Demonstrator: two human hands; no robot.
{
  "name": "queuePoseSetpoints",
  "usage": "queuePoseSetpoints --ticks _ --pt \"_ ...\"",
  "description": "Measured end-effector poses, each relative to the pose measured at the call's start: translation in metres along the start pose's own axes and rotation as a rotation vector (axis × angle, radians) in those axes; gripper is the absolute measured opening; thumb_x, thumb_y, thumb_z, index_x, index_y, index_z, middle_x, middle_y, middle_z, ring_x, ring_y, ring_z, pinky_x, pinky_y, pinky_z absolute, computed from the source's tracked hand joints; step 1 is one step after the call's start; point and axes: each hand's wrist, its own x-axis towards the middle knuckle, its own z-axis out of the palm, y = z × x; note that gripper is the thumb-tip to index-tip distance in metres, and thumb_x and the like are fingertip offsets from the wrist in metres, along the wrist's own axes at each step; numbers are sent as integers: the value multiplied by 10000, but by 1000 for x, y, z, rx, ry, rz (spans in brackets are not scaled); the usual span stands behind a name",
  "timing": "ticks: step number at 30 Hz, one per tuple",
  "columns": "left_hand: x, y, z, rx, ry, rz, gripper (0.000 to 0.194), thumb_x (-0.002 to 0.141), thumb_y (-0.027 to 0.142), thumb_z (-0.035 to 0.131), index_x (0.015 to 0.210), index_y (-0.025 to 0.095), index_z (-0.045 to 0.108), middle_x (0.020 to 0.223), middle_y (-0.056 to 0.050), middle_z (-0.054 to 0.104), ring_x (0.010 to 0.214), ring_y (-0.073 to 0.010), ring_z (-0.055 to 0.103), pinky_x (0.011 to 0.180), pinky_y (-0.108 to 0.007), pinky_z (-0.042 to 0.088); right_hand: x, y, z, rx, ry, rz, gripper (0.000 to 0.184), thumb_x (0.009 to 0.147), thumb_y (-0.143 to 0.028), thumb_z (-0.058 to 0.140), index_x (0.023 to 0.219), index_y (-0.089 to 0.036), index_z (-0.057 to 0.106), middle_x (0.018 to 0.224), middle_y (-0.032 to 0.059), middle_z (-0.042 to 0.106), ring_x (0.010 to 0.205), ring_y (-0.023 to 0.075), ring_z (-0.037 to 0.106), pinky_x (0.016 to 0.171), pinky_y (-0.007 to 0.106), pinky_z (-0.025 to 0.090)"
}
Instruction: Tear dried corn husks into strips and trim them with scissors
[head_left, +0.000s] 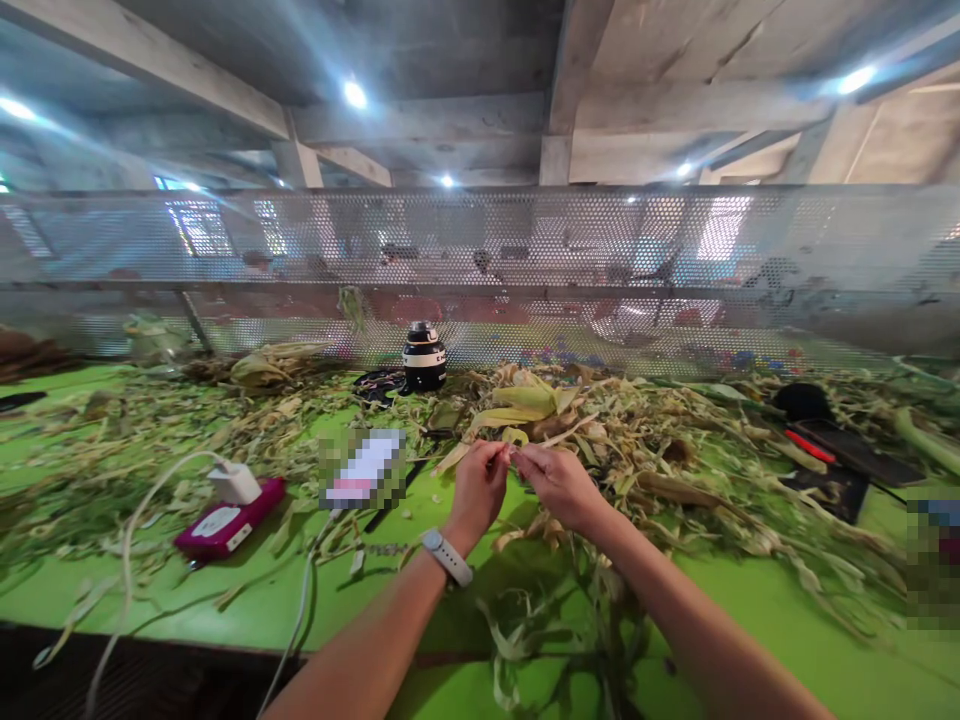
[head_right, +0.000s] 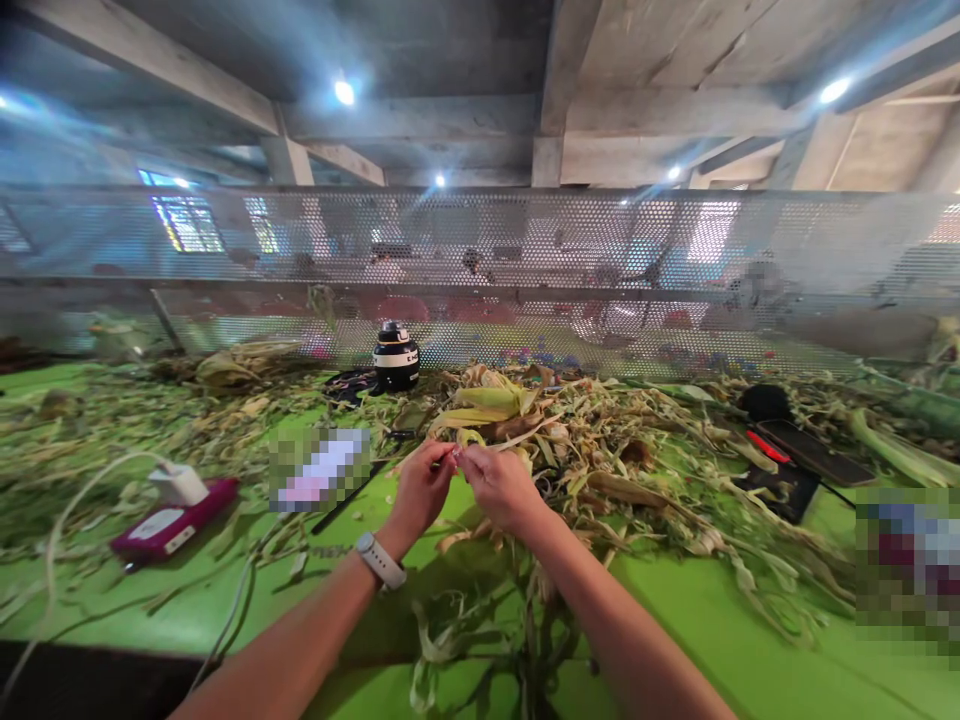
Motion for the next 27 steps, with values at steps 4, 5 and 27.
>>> queuePoseSetpoints --ticks 4,5,27 --pt "0 0 0 -33 -22 -63 234 838 315 499 764 153 650 744 -49 621 697 -169 566 651 -280 443 0 7 -2 -212 72 19 322 928 -367 392 699 -215 560 578 14 536 526 143 461 546 256 263" --pt "0 1 0 -44 -26 -69 245 841 331 501 771 153 654 744 -48 621 695 -168 566 644 -277 441 1 9 -2 -251 102 34 323 937 -356 378 722 -216 575 585 21 555 532 149 482 546 259 264" --pt "-5 3 -2 -173 -139 -34 227 801 252 537 973 165 656 712 -13 615 623 -125 539 573 -226 424 6 7 -18 -55 2 69 348 862 -360 441 557 -194 425 509 -42 400 510 95 362 507 222 263"
